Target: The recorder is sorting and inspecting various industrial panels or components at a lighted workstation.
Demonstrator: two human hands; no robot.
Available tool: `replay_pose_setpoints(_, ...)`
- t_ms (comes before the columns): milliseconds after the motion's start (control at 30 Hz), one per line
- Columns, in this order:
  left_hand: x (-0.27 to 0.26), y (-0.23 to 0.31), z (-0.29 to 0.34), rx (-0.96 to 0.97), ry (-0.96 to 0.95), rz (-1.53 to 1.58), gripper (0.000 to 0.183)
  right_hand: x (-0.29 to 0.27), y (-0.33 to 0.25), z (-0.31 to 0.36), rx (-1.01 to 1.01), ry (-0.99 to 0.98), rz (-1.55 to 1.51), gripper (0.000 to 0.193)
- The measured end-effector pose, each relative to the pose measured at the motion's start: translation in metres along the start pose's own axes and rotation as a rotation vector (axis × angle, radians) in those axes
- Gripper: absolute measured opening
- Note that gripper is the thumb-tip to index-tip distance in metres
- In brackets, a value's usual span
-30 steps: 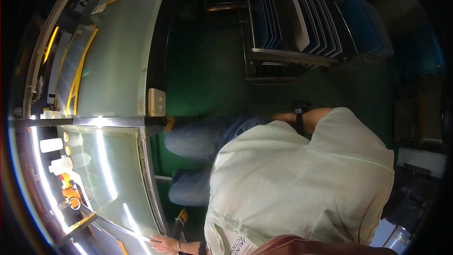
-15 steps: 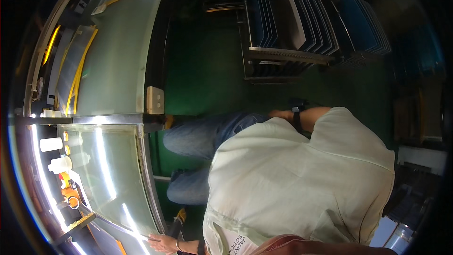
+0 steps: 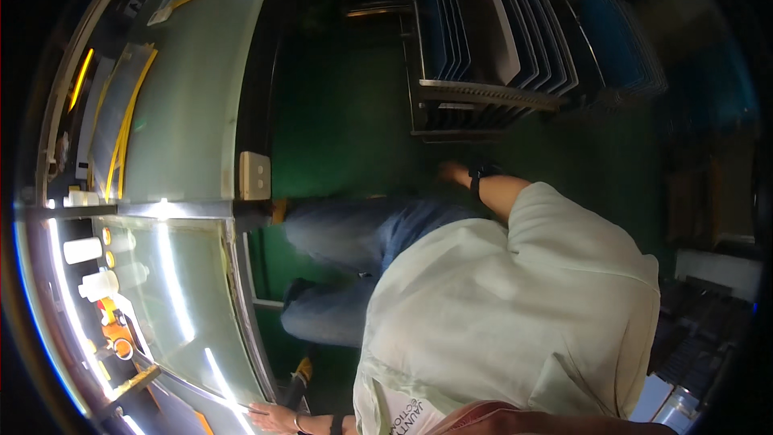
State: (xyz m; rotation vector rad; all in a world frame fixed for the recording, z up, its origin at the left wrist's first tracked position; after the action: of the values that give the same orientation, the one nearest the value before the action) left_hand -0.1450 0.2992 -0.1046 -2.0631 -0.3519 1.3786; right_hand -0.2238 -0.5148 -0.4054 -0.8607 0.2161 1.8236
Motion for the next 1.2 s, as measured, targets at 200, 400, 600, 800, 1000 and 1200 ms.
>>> replay_pose_setpoints(200, -0.048, 0.018, -0.041, 0.003, -0.093, -0.286, 0.042, 0.004, 0.015, -0.025, 0.046, 0.067, -0.311, 0.033)
replay_pose_setpoints(400, -0.073, 0.028, -0.050, -0.096, -0.130, -0.175, 0.042, -0.017, 0.013, -0.053, 0.027, 0.172, -0.823, 0.042)
replay_pose_setpoints(600, -0.099, 0.037, -0.073, -0.134, -0.185, -0.121, 0.041, -0.014, 0.010, -0.114, -0.115, 0.487, -0.998, 0.071)
replay_pose_setpoints(800, -0.120, 0.025, -0.063, -0.208, -0.224, -0.176, 0.041, 0.008, -0.026, -0.131, 0.017, 0.628, -0.738, 0.022)
replay_pose_setpoints(1000, -0.108, 0.035, -0.068, -0.213, -0.246, -0.117, 0.041, -0.006, 0.011, -0.129, 0.097, 0.852, -1.097, 0.033)
replay_pose_setpoints(1200, -0.115, 0.031, -0.059, -0.244, -0.262, -0.130, 0.040, -0.021, 0.013, -0.113, 0.267, 0.818, -0.805, 0.034)
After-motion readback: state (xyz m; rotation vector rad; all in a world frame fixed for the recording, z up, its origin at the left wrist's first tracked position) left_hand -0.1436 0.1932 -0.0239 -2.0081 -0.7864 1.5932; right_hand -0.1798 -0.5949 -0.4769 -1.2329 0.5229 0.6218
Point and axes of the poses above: each hand's wrist, its own z-axis away from the middle knuckle, its own x-axis out of the palm, y = z × x, the point moved 3 cm from there along -z, towards the middle knuckle, and after that the axes turned 15 degrees about x, right-handed, at the moved point
